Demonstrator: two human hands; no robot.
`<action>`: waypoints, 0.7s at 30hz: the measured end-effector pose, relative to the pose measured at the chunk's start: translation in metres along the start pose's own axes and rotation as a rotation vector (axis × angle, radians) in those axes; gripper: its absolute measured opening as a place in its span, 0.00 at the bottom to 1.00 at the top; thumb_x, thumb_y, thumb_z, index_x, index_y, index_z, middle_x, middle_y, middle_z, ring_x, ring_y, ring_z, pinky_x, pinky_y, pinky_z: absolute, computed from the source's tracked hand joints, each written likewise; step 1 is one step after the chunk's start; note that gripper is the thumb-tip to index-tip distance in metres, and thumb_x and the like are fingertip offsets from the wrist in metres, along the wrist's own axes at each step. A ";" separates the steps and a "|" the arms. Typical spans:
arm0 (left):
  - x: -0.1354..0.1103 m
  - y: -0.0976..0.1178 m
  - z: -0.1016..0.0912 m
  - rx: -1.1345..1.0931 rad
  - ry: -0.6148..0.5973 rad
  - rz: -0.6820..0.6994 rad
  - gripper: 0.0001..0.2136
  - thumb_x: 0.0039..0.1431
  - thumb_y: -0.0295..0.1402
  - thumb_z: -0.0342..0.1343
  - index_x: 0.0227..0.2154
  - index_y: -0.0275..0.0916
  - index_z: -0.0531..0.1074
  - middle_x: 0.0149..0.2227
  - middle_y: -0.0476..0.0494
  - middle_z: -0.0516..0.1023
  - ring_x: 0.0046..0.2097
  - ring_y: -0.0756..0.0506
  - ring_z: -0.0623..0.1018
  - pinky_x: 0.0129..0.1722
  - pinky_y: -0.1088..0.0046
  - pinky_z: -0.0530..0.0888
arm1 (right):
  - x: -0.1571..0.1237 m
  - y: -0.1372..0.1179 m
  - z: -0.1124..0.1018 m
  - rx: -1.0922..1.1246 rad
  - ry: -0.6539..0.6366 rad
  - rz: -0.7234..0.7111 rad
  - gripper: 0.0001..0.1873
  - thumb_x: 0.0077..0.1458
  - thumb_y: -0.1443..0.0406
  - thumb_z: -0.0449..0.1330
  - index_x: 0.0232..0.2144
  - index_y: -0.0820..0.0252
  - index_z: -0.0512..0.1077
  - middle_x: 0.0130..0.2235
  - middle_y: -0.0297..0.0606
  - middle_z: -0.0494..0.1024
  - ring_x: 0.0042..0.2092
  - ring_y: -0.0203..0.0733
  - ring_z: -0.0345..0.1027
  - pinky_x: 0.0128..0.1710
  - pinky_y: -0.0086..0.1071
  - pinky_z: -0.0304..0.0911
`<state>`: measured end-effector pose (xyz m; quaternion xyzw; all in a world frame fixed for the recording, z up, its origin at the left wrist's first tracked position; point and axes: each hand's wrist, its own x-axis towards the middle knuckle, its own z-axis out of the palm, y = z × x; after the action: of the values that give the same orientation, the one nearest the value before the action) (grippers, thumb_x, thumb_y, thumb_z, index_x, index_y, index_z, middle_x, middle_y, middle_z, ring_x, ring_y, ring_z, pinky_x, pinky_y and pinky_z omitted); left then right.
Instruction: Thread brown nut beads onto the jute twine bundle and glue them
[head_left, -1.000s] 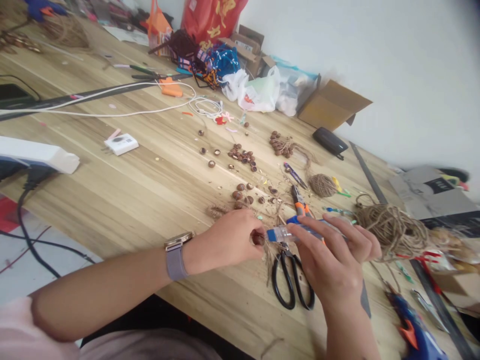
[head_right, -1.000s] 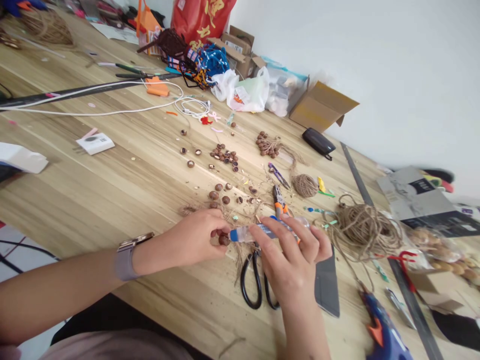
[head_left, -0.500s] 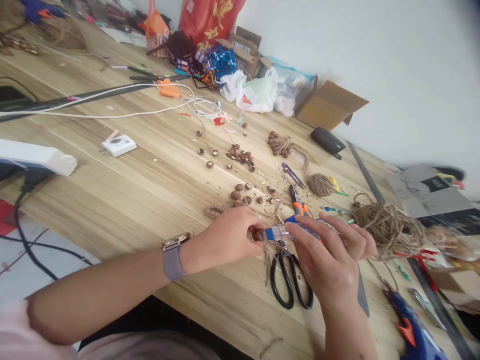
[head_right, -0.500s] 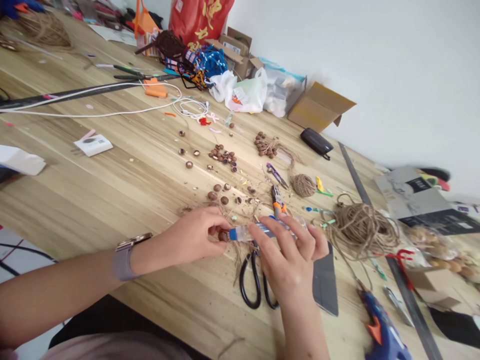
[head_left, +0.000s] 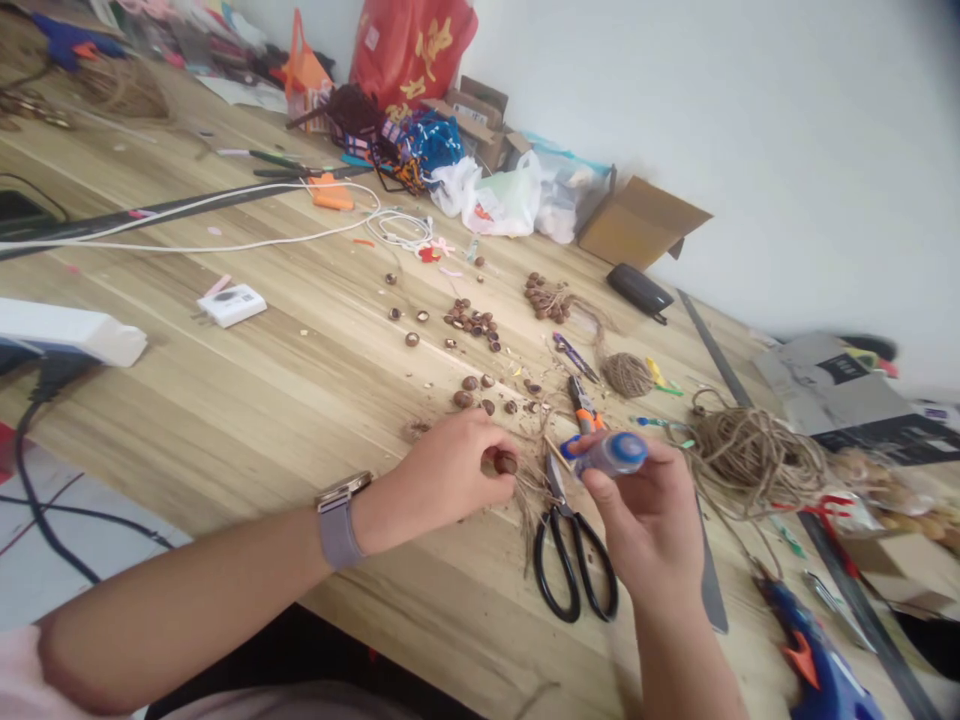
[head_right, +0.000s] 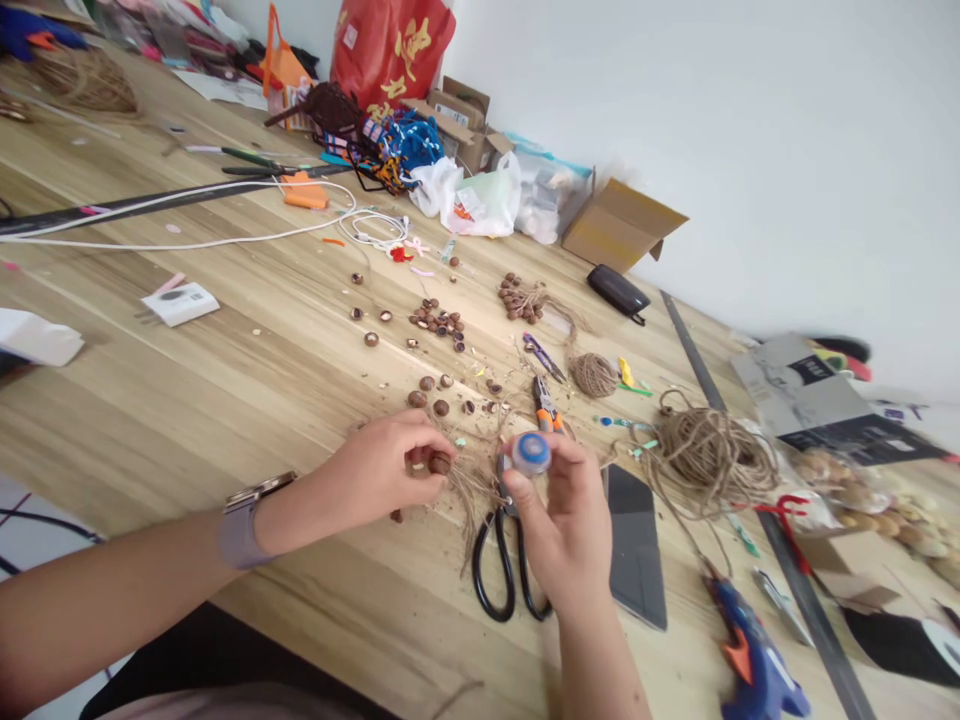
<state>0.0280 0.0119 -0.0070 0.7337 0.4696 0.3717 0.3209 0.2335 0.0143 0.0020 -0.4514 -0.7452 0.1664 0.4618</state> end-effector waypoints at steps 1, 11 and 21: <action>0.000 -0.001 0.000 0.005 0.008 0.000 0.05 0.47 0.27 0.58 0.28 0.39 0.77 0.29 0.48 0.73 0.31 0.49 0.71 0.34 0.73 0.68 | -0.001 -0.002 0.003 0.132 0.004 0.071 0.11 0.56 0.60 0.59 0.40 0.53 0.62 0.36 0.37 0.75 0.37 0.42 0.72 0.36 0.37 0.67; 0.004 -0.005 -0.002 0.073 0.024 0.000 0.06 0.49 0.27 0.57 0.30 0.38 0.77 0.34 0.44 0.75 0.35 0.47 0.74 0.35 0.73 0.68 | -0.008 -0.011 0.028 0.293 -0.113 0.410 0.14 0.51 0.59 0.63 0.39 0.53 0.65 0.36 0.34 0.74 0.31 0.36 0.66 0.29 0.30 0.64; 0.005 -0.002 -0.007 -0.157 0.009 -0.197 0.23 0.48 0.30 0.58 0.51 0.43 0.71 0.33 0.48 0.75 0.33 0.48 0.73 0.31 0.74 0.68 | -0.011 -0.024 0.037 0.206 -0.145 0.425 0.18 0.47 0.60 0.63 0.41 0.55 0.64 0.36 0.35 0.73 0.26 0.33 0.61 0.24 0.29 0.60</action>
<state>0.0230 0.0184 -0.0039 0.6549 0.5102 0.3776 0.4103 0.1917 -0.0015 -0.0078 -0.5354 -0.6438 0.3670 0.4052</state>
